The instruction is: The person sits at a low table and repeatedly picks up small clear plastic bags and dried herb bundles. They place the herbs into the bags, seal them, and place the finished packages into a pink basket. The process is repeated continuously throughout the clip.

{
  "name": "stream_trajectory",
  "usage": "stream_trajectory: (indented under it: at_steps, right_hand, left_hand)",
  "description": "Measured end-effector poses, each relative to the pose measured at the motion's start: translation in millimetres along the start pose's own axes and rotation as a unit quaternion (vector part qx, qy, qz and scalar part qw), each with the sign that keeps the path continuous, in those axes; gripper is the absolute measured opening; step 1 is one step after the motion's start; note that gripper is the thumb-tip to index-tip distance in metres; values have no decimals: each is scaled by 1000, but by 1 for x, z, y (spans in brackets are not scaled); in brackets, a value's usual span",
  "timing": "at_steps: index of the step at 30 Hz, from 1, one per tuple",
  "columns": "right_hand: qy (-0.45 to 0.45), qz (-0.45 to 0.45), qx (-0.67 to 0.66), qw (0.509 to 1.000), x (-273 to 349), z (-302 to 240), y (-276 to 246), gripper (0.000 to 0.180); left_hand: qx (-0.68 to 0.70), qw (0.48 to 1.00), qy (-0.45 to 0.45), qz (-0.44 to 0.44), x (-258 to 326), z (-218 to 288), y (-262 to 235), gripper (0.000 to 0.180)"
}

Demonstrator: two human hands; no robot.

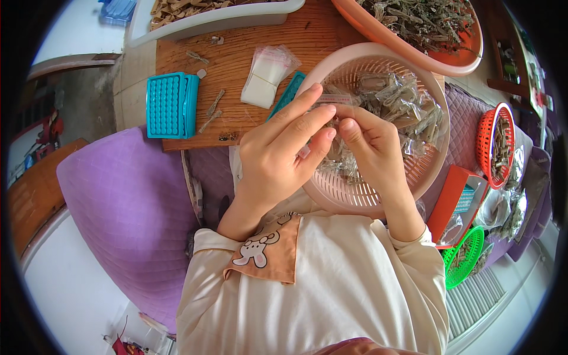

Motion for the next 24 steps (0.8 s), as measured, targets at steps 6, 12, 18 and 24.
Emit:
stream_trajectory:
  at_steps: [6, 12, 18, 24]
  right_hand:
    - [-83, -16, 199, 976, -1, -13, 3, 20]
    - [-231, -62, 450, 860, -2, -18, 3, 27]
    - [-233, -72, 357, 902, 5, -21, 6, 27]
    - [-101, 39, 79, 991, 7, -16, -11, 22]
  left_hand:
    - [-74, 997, 7, -13, -1, 2, 4, 22]
    - [-44, 998, -28, -46, 2, -8, 10, 17]
    - [62, 978, -190, 51, -4, -38, -4, 9]
    - [569, 759, -310, 63, -3, -48, -23, 12]
Point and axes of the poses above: each hand's wrist, its own x-axis away from the middle knuckle, its own y-axis out of the palm, z = x × y, the point moved 2 cm from there along -x, towards the middle knuckle, and after that the axes turned 7 degrees about -y, right-handed, at the moved point
